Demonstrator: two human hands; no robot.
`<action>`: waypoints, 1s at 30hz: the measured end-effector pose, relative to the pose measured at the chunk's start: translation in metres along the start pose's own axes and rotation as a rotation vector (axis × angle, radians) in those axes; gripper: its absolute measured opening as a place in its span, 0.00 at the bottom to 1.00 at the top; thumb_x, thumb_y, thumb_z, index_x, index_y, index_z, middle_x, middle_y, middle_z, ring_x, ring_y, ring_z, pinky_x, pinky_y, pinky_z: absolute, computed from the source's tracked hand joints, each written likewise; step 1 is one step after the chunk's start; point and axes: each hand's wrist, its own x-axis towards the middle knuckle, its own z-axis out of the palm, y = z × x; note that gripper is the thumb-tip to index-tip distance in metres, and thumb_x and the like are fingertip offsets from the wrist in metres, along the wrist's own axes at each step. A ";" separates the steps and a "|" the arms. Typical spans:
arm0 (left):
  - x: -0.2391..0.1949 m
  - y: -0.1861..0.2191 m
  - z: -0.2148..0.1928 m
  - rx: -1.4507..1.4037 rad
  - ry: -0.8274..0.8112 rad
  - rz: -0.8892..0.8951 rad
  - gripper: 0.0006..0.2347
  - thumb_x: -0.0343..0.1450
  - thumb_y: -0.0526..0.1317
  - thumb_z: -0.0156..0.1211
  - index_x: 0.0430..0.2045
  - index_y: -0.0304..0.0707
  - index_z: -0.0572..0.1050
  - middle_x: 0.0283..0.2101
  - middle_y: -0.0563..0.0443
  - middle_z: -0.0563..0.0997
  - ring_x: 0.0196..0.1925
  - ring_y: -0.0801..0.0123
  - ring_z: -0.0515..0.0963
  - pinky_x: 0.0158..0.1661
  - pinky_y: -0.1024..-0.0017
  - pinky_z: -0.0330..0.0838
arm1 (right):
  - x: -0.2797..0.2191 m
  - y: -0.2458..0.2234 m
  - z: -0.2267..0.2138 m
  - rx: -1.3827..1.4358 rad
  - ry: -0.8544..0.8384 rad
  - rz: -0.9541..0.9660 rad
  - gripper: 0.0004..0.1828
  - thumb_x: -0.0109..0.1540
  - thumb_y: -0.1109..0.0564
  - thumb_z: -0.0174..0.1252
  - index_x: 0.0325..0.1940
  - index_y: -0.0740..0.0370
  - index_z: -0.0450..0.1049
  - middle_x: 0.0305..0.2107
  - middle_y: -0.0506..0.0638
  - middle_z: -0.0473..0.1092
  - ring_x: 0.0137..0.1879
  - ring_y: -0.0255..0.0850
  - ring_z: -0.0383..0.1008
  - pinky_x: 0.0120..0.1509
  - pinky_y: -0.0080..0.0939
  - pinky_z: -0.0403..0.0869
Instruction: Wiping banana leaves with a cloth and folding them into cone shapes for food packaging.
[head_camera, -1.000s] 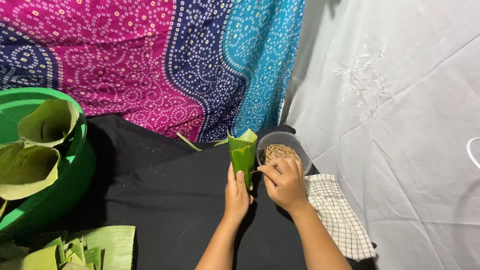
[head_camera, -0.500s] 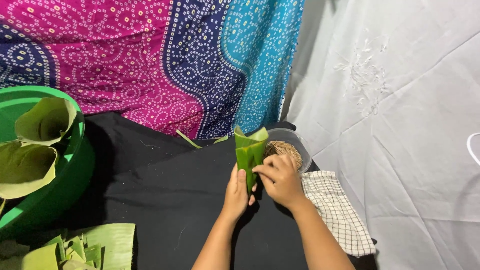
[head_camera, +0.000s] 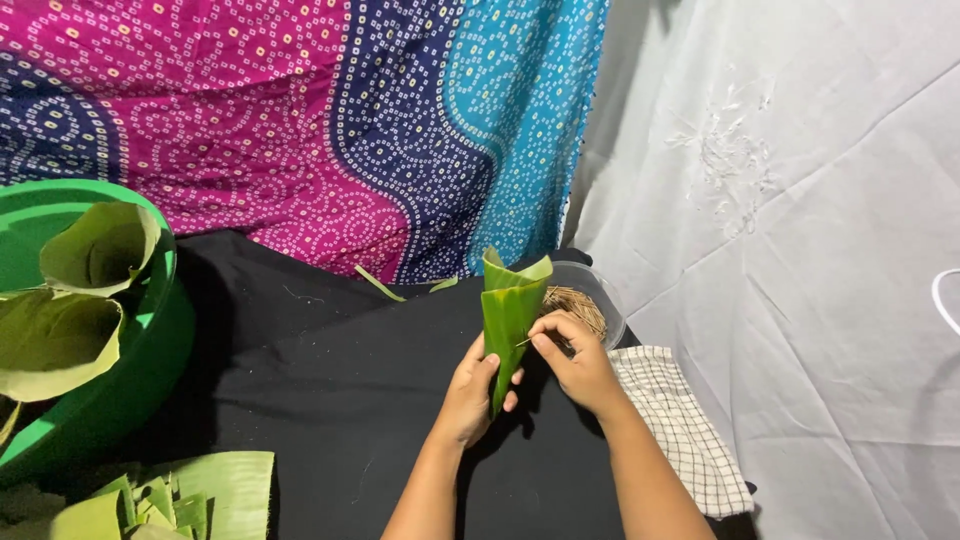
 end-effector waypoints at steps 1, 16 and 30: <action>0.000 -0.002 -0.003 0.000 0.000 0.001 0.26 0.76 0.35 0.43 0.73 0.36 0.53 0.48 0.31 0.75 0.37 0.59 0.75 0.19 0.75 0.74 | 0.000 -0.001 0.000 0.000 0.000 -0.001 0.06 0.66 0.58 0.58 0.39 0.59 0.79 0.32 0.51 0.75 0.42 0.45 0.75 0.52 0.46 0.71; -0.011 0.027 0.019 -0.168 -0.048 -0.113 0.28 0.70 0.34 0.51 0.70 0.32 0.61 0.45 0.42 0.77 0.38 0.71 0.73 0.27 0.80 0.70 | -0.001 -0.023 0.002 0.152 -0.039 0.181 0.05 0.62 0.63 0.60 0.39 0.67 0.78 0.40 0.49 0.71 0.44 0.37 0.73 0.53 0.34 0.73; -0.072 0.099 0.021 0.654 0.004 -0.110 0.29 0.65 0.32 0.66 0.65 0.38 0.70 0.54 0.47 0.74 0.34 0.72 0.77 0.27 0.80 0.78 | 0.010 -0.063 -0.012 -0.256 0.086 -0.290 0.25 0.52 0.52 0.64 0.53 0.61 0.76 0.60 0.53 0.69 0.67 0.48 0.63 0.75 0.50 0.54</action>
